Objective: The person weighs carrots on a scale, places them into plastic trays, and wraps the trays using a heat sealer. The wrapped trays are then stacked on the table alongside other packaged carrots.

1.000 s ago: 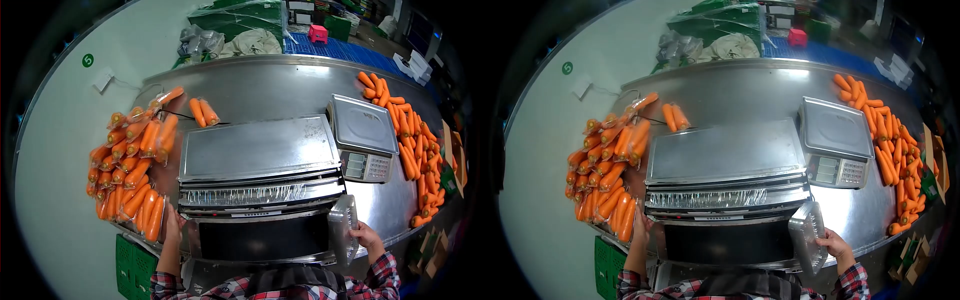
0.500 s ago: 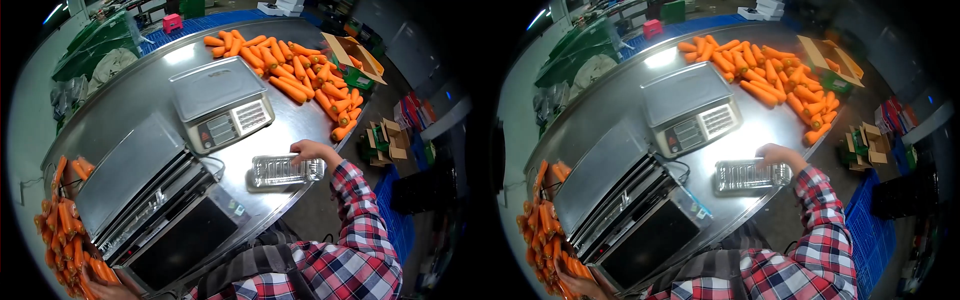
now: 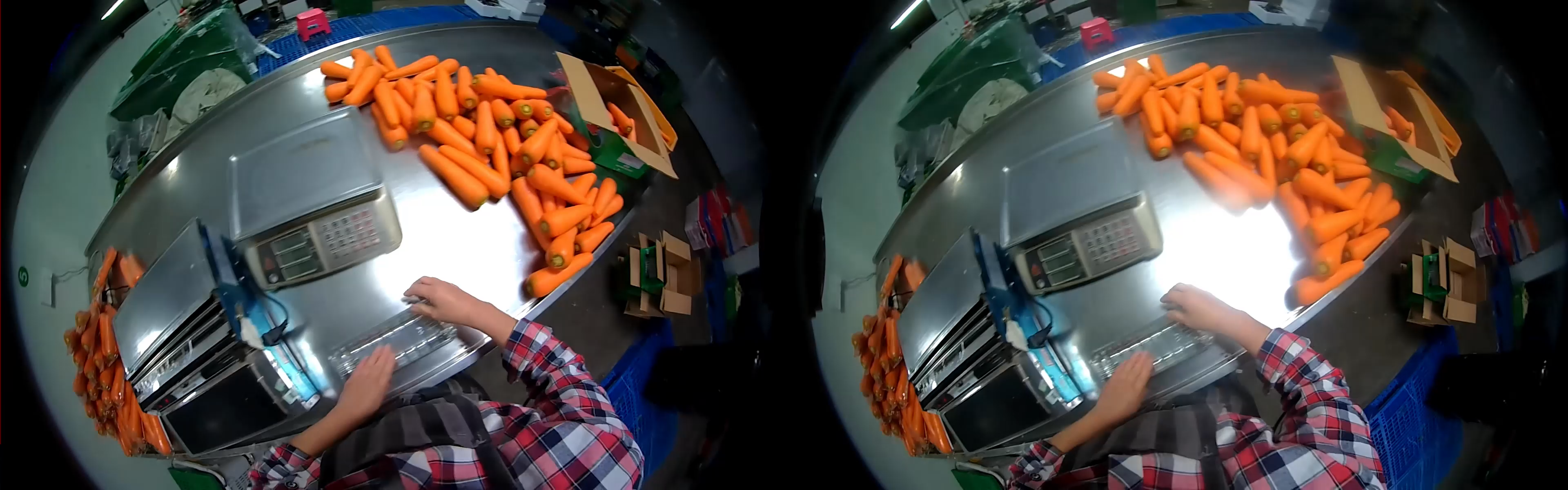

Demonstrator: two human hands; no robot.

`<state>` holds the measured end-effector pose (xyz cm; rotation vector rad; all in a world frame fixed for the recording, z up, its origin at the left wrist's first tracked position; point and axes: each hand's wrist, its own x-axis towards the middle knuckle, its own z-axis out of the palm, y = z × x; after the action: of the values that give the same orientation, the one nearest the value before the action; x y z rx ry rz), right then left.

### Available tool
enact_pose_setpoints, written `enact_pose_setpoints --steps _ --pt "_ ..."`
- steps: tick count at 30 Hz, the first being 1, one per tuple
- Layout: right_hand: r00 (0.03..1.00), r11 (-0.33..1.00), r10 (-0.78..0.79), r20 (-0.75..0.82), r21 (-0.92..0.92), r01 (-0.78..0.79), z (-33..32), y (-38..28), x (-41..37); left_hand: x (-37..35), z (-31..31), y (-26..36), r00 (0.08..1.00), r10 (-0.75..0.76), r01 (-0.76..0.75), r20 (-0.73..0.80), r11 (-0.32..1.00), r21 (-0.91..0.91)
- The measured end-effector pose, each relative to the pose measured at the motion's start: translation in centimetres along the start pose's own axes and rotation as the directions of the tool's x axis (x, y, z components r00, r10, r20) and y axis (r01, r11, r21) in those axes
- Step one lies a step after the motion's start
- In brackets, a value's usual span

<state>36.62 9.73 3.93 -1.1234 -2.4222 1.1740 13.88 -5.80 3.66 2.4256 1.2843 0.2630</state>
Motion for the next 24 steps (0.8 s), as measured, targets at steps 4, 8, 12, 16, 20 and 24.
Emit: enact_pose_setpoints --steps 4,8,12,16,20,24 --pt "0.966 0.987 0.155 -0.209 0.084 -0.140 -5.0 4.1 -1.1 -2.1 2.5 -0.8 0.981 -0.049 0.043 -0.188 0.999 -0.033" --pt "0.759 0.984 0.167 -0.629 0.053 -0.172 -9.8 10.2 1.0 -4.0 2.5 0.5 0.948 -0.168 0.191 -0.271 0.980 0.060" --pt "0.797 0.756 0.154 -0.584 -0.450 -0.476 -13.9 7.4 3.6 -3.6 0.8 1.0 0.946 -0.183 0.209 -0.268 0.975 0.070" --pt "0.768 0.662 0.081 -0.636 -0.542 -0.518 -12.1 11.6 6.4 -1.9 -2.9 1.4 0.935 -0.110 0.132 -0.338 0.990 0.044" --pt "0.719 0.716 0.601 -0.349 0.636 -0.289 -10.7 18.5 7.9 3.0 -4.5 -1.7 0.915 -0.127 0.185 -0.383 0.975 0.119" --pt "0.733 0.596 0.579 -0.357 0.799 -0.081 -10.4 12.8 6.8 5.5 -1.2 -6.6 0.917 -0.254 0.257 -0.307 0.966 -0.033"
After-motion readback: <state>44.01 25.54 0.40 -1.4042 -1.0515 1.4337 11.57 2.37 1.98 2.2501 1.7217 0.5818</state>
